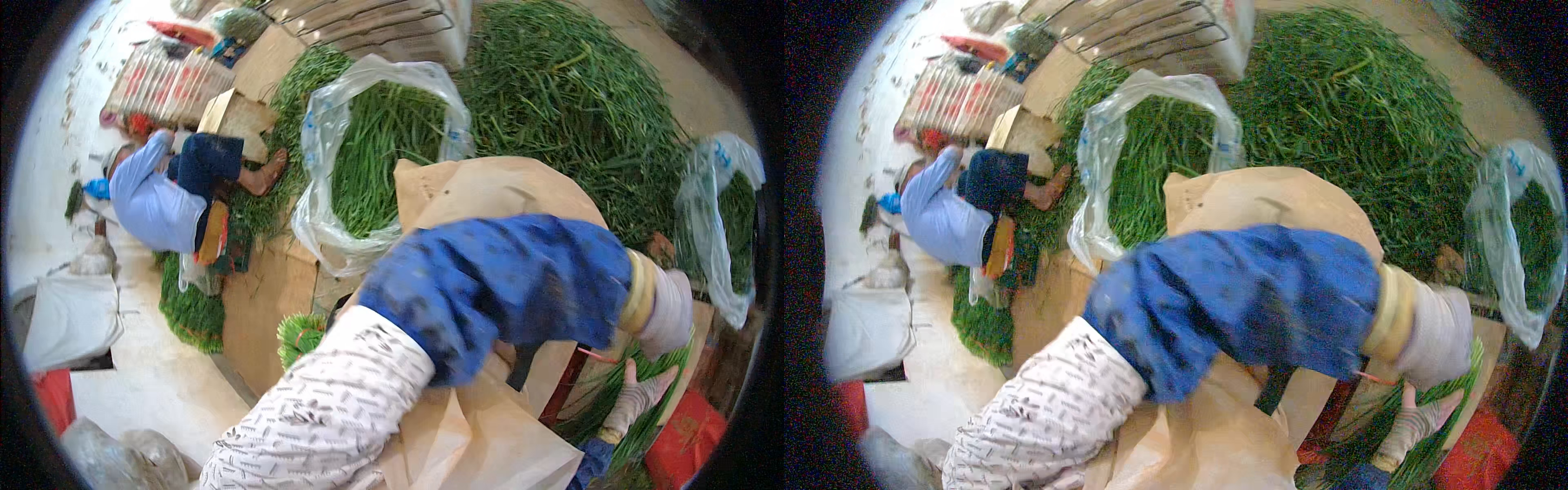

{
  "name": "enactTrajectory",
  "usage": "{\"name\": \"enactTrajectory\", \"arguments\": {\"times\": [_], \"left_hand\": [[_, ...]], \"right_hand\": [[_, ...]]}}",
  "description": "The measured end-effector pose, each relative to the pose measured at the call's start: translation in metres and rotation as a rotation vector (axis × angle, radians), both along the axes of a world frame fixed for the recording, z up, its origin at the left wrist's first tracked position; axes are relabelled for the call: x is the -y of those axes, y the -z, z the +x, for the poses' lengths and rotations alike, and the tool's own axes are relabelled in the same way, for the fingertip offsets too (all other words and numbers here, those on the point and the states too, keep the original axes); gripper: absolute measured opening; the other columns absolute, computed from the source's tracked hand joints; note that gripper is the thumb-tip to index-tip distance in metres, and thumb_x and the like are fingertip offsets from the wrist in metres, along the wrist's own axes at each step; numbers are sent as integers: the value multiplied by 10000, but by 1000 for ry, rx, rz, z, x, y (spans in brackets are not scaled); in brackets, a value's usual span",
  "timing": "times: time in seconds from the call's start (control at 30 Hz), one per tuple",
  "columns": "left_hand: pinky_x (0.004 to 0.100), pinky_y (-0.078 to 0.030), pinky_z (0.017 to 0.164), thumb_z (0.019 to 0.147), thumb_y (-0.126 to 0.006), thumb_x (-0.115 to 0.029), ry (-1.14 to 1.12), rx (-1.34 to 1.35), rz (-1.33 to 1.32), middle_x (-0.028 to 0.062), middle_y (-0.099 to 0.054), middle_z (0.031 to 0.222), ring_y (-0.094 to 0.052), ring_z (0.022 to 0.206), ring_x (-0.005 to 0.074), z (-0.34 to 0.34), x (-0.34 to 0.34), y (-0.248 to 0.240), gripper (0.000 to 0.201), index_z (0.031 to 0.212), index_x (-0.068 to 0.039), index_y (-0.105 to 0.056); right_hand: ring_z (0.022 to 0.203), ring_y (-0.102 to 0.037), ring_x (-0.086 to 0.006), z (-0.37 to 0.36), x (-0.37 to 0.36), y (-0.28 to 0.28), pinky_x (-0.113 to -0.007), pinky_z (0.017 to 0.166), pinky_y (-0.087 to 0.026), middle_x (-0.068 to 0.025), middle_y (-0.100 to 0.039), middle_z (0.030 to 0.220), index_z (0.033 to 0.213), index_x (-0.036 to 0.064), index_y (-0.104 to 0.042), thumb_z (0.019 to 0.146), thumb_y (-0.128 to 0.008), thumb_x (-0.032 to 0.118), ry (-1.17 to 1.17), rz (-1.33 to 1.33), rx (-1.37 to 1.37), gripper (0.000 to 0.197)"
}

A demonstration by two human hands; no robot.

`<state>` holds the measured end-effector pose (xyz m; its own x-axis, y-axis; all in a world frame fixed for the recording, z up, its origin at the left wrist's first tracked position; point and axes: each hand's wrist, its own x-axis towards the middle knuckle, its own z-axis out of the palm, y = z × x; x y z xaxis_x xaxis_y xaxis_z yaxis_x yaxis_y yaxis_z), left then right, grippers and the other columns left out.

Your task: The person gathers green onions by hand from a plastic bag, aligns them into a bunch, and wraps a red ribbon around the stems to secure the bundle.

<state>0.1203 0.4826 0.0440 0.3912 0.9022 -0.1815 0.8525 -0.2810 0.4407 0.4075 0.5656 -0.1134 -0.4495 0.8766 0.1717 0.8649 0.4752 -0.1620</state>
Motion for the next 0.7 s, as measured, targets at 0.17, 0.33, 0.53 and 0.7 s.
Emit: {"name": "enactTrajectory", "arguments": {"times": [0.17, 0.33, 0.53, 0.7], "left_hand": [[390, -550, 762, 814, -693, -300, -735, 324, 419, 129, -709, 913, -682, 846, 309, -144, 191, -7, 388, 1161, -127, -672], [304, -537, 683, 840, -645, -253, -1814, 1, 371, 88, -716, 837, -661, 704, 178, -278, 399, 106, 304, 1029, -24, -712], [319, -546, 698, 825, -645, -334, -2179, 110, 276, 129, -720, 906, -679, 714, 221, -401, 508, 189, 445, 1154, -35, -662], [275, -512, 507, 851, -674, -350, -1584, -383, 690, 133, -701, 860, -657, 603, 165, -494, 513, 169, 512, 1262, -55, -601]], "right_hand": [[1419, -289, -342, -1, -5, -6, -389, 1153, -261, -210, -259, 1556, 1504, 3, -244, 762, -778, 411, -45, -71, 68, 1001], [1413, -304, -291, -41, -5, -80, -360, 1145, -254, -182, -277, 1557, 1507, 4, -248, 963, -566, 257, -353, -304, -311, 680], [1325, -428, -251, -246, 80, -141, -346, 1118, -295, -149, -472, 1426, 1402, -22, -442, 965, -490, 116, -476, -474, -432, 461], [1170, -571, -254, -450, 221, -148, -325, 1008, -420, -153, -594, 1278, 1256, 9, -589, 848, -566, 9, -1204, -767, -193, 408]]}}
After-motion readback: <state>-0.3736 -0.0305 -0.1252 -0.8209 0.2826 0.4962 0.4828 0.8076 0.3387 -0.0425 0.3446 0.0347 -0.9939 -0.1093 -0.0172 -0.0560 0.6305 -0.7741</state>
